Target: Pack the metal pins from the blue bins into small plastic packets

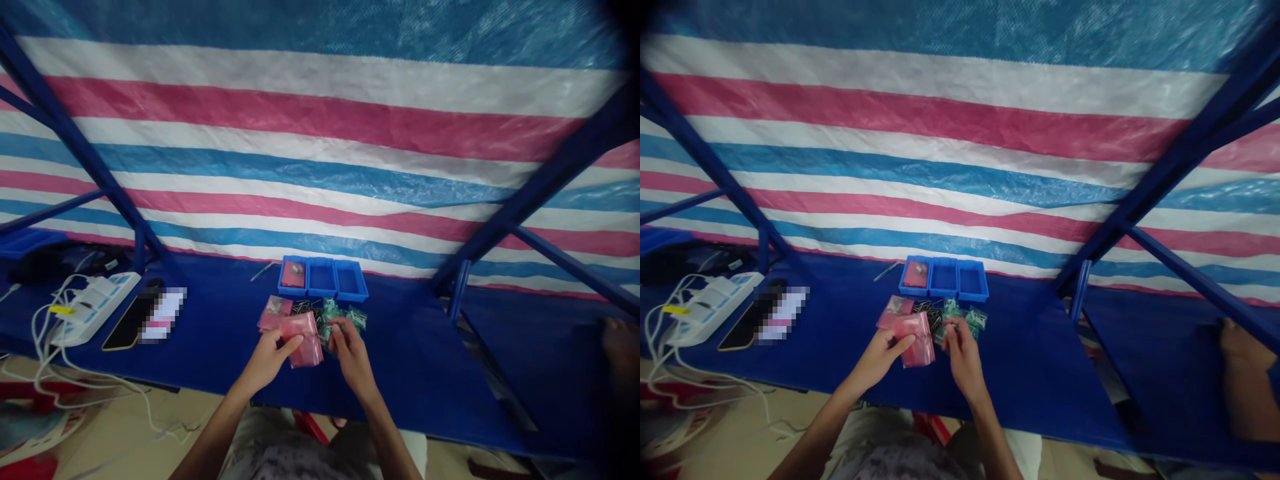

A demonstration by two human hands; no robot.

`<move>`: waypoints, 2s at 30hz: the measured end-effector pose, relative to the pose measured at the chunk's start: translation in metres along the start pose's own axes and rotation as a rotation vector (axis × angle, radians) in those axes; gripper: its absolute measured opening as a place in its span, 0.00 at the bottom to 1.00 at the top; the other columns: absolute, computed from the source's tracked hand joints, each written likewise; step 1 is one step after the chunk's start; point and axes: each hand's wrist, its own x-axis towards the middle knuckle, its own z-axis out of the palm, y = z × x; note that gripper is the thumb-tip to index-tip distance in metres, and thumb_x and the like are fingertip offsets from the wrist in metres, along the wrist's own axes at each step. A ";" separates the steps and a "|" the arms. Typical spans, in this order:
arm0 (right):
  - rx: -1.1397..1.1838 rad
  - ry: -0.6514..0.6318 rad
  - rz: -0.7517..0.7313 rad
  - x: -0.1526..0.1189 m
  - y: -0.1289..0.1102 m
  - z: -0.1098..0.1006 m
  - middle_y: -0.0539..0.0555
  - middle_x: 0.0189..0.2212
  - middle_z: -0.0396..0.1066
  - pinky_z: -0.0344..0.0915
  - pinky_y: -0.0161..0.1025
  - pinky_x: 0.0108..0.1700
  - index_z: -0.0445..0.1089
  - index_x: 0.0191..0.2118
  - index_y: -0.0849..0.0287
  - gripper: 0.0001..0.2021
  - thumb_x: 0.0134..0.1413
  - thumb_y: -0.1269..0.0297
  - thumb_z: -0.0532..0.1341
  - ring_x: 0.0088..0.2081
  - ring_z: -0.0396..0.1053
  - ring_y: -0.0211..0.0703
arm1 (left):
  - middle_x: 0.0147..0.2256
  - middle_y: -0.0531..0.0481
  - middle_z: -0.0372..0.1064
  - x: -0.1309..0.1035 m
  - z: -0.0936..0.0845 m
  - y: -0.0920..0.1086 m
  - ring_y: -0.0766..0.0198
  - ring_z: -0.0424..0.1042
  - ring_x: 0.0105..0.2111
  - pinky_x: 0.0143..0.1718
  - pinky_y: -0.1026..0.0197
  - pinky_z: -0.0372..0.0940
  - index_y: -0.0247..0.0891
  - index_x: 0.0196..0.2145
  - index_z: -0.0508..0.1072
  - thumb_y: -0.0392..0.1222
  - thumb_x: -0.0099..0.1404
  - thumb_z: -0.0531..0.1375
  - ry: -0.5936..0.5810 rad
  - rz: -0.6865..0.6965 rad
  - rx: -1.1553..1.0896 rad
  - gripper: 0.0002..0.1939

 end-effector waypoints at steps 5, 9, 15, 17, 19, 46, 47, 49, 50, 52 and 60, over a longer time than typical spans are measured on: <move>-0.310 -0.049 -0.366 -0.011 -0.001 -0.005 0.60 0.60 0.64 0.66 0.54 0.56 0.70 0.59 0.46 0.17 0.66 0.63 0.62 0.55 0.67 0.56 | 0.18 0.54 0.63 -0.002 0.018 -0.007 0.69 0.60 0.19 0.25 0.65 0.53 0.36 0.21 0.70 0.66 0.65 0.65 -0.093 -0.246 -0.404 0.30; -0.363 -0.208 -0.435 -0.012 -0.010 -0.010 0.56 0.53 0.73 0.63 0.56 0.59 0.76 0.53 0.44 0.13 0.69 0.66 0.60 0.56 0.66 0.57 | 0.19 0.53 0.65 -0.005 0.018 0.000 0.68 0.59 0.18 0.23 0.65 0.52 0.36 0.24 0.74 0.71 0.67 0.60 -0.232 -0.309 -0.415 0.33; 0.029 -0.169 -0.106 -0.001 -0.011 -0.011 0.53 0.40 0.76 0.69 0.45 0.46 0.77 0.48 0.52 0.13 0.68 0.50 0.63 0.42 0.72 0.51 | 0.32 0.45 0.77 -0.010 0.001 0.003 0.54 0.77 0.34 0.39 0.57 0.68 0.41 0.38 0.81 0.58 0.76 0.54 0.056 0.017 0.285 0.23; 0.178 -0.183 -0.002 0.000 -0.008 -0.007 0.53 0.39 0.76 0.69 0.42 0.41 0.77 0.47 0.54 0.18 0.64 0.46 0.65 0.40 0.72 0.50 | 0.51 0.41 0.76 -0.012 -0.002 0.004 0.49 0.75 0.52 0.53 0.50 0.68 0.44 0.57 0.75 0.47 0.75 0.57 0.151 0.198 0.423 0.16; 0.259 -0.190 0.108 -0.001 -0.006 -0.003 0.52 0.36 0.76 0.67 0.38 0.35 0.77 0.44 0.55 0.19 0.59 0.44 0.68 0.36 0.71 0.46 | 0.64 0.41 0.64 -0.013 -0.002 0.007 0.48 0.65 0.64 0.62 0.46 0.63 0.48 0.68 0.65 0.38 0.73 0.59 0.102 0.339 0.489 0.28; 0.346 -0.103 0.191 -0.014 0.004 0.008 0.51 0.33 0.76 0.70 0.39 0.32 0.71 0.50 0.52 0.24 0.54 0.45 0.73 0.30 0.73 0.45 | 0.61 0.41 0.68 -0.029 0.003 -0.003 0.51 0.70 0.58 0.60 0.48 0.65 0.47 0.66 0.67 0.43 0.73 0.60 0.086 0.272 0.361 0.25; 0.362 -0.086 0.237 -0.015 0.004 0.010 0.50 0.31 0.76 0.66 0.36 0.28 0.70 0.51 0.52 0.27 0.51 0.45 0.74 0.26 0.70 0.42 | 0.64 0.41 0.63 -0.030 0.006 -0.002 0.51 0.67 0.61 0.62 0.47 0.64 0.50 0.67 0.66 0.39 0.73 0.60 0.047 0.332 0.379 0.26; 0.358 -0.068 0.288 -0.019 0.004 0.011 0.46 0.26 0.72 0.56 0.31 0.21 0.69 0.52 0.51 0.29 0.49 0.45 0.75 0.20 0.63 0.37 | 0.65 0.43 0.62 -0.032 0.011 0.001 0.51 0.66 0.62 0.62 0.46 0.63 0.51 0.61 0.73 0.35 0.72 0.60 0.005 0.400 0.381 0.22; 0.343 -0.064 0.298 -0.019 0.005 0.010 0.45 0.23 0.70 0.51 0.30 0.20 0.69 0.52 0.52 0.29 0.50 0.43 0.74 0.18 0.59 0.35 | 0.62 0.43 0.65 -0.033 0.014 0.001 0.51 0.67 0.60 0.62 0.46 0.64 0.50 0.55 0.77 0.36 0.72 0.60 0.000 0.402 0.359 0.17; 0.289 -0.043 0.290 -0.020 0.006 0.007 0.43 0.19 0.64 0.44 0.31 0.19 0.70 0.50 0.53 0.26 0.56 0.39 0.69 0.16 0.52 0.33 | 0.50 0.43 0.75 -0.031 0.018 0.002 0.52 0.72 0.51 0.55 0.50 0.67 0.45 0.46 0.81 0.40 0.72 0.62 0.000 0.325 0.272 0.08; -0.127 0.075 -0.205 -0.031 0.011 -0.004 0.55 0.41 0.71 0.68 0.43 0.39 0.72 0.56 0.51 0.18 0.65 0.52 0.65 0.37 0.69 0.48 | 0.20 0.55 0.61 -0.026 0.029 0.000 0.67 0.59 0.22 0.27 0.65 0.51 0.36 0.21 0.70 0.65 0.65 0.64 -0.021 -0.128 -0.203 0.29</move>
